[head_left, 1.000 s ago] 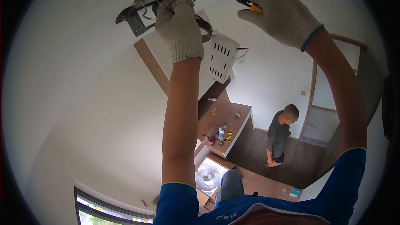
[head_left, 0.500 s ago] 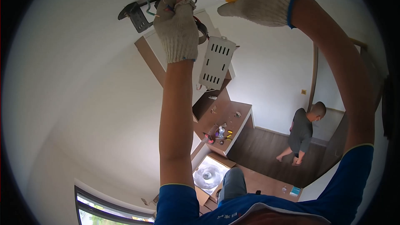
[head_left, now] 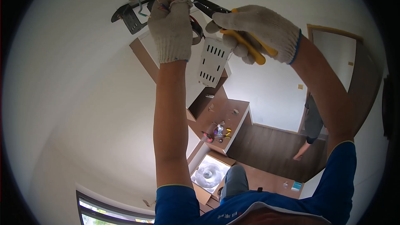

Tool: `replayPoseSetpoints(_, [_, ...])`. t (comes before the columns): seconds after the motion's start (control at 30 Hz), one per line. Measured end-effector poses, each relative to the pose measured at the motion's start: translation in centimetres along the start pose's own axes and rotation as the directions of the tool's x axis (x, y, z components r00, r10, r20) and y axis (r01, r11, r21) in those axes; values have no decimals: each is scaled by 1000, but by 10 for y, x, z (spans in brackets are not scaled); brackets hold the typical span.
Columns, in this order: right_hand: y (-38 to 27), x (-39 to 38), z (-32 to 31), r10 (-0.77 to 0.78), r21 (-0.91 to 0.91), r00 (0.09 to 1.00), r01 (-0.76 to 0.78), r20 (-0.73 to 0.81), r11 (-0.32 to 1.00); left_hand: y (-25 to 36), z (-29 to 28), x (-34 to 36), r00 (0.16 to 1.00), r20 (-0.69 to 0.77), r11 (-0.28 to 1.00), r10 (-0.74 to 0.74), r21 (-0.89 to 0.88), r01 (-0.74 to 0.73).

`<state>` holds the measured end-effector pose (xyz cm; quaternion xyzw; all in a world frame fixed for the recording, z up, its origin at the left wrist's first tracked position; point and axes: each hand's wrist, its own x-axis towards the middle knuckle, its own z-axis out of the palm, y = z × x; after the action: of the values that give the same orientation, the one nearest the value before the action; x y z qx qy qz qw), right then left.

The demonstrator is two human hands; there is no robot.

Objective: Assembling and installing a ceiling light fixture, including wiring and drilling.

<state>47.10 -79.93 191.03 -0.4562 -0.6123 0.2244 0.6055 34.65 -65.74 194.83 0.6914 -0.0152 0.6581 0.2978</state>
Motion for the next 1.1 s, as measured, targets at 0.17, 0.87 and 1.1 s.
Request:
replayPoseSetpoints(0.17, [12,23,-7,-325,-691,930,121,-171,712,7,4,13,983,104,988,-151,41,148])
replayPoseSetpoints(0.87, [59,81,26,-886,-808,345,396,-310,437,16,6,7,911,298,866,-285,-327,378])
replayPoseSetpoints(1.1, [61,90,34,-858,-781,332,374,-391,500,10,7,9,909,333,866,-252,-341,365])
